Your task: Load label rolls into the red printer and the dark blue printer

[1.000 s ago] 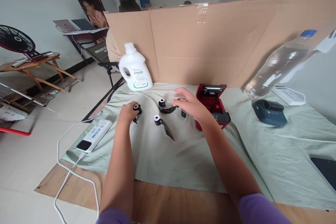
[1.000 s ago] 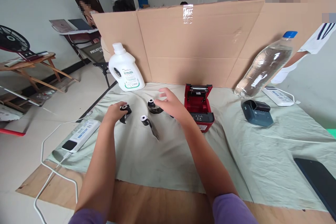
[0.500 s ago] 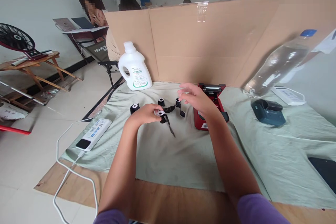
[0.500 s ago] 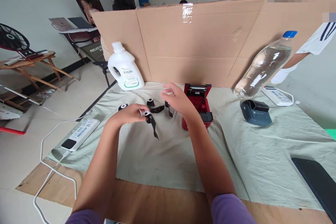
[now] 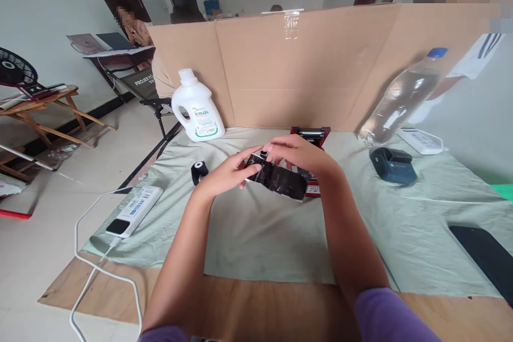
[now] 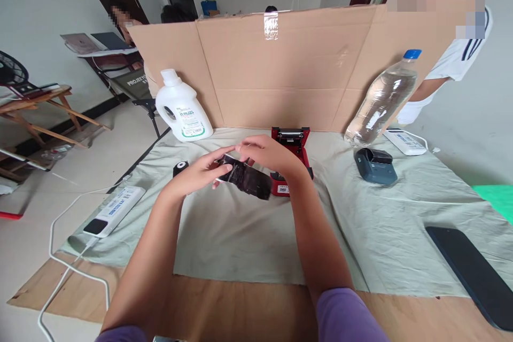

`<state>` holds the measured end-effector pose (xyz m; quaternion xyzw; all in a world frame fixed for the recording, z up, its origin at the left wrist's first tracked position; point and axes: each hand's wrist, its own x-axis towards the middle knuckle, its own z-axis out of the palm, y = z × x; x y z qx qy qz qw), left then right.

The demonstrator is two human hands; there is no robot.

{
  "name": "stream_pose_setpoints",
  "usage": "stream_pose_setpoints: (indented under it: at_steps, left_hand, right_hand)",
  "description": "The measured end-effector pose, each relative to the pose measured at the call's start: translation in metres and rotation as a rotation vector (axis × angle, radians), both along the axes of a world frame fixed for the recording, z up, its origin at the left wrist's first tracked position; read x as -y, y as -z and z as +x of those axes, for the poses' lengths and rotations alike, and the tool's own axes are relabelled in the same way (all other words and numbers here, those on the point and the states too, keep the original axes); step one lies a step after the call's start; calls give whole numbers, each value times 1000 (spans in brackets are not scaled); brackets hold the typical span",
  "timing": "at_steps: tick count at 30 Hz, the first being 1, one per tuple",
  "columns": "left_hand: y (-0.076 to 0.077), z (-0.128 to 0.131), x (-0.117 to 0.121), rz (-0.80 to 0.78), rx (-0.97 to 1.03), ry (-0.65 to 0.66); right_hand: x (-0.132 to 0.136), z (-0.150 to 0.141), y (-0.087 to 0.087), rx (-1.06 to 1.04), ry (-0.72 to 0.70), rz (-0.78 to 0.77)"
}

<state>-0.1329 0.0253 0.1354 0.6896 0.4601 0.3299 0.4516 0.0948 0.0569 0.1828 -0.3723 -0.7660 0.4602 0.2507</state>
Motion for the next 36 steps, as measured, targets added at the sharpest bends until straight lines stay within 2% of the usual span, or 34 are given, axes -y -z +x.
stream_pose_setpoints:
  at_steps: [5, 10, 14, 16, 21, 24, 26, 29, 31, 36]
  left_hand:
    - [6, 27, 1, 156, 42, -57]
    - [21, 66, 0, 264, 95, -103]
    - [40, 94, 0, 273, 161, -161]
    - [50, 105, -1, 238, 237, -230]
    - [69, 119, 0, 199, 317, -405]
    - [75, 119, 2, 306, 186, -471]
    - [79, 118, 4, 442, -14, -401]
    - [87, 119, 6, 629, -325, -145]
    - [94, 122, 6, 685, -457, -41]
    - [97, 130, 4, 703, -559, -51]
  right_hand:
    - [9, 21, 6, 68, 24, 63]
    - [17, 48, 19, 156, 169, 191]
    - [13, 63, 22, 261, 110, 275]
    - [11, 65, 21, 293, 89, 329]
    - [1, 70, 24, 309, 28, 374]
    - [-15, 83, 36, 361, 96, 388]
    - [-29, 93, 48, 421, 199, 393]
    - [-47, 101, 66, 529, 301, 387]
    - [-54, 99, 73, 600, 322, 369]
    - [-53, 87, 72, 734, 361, 292]
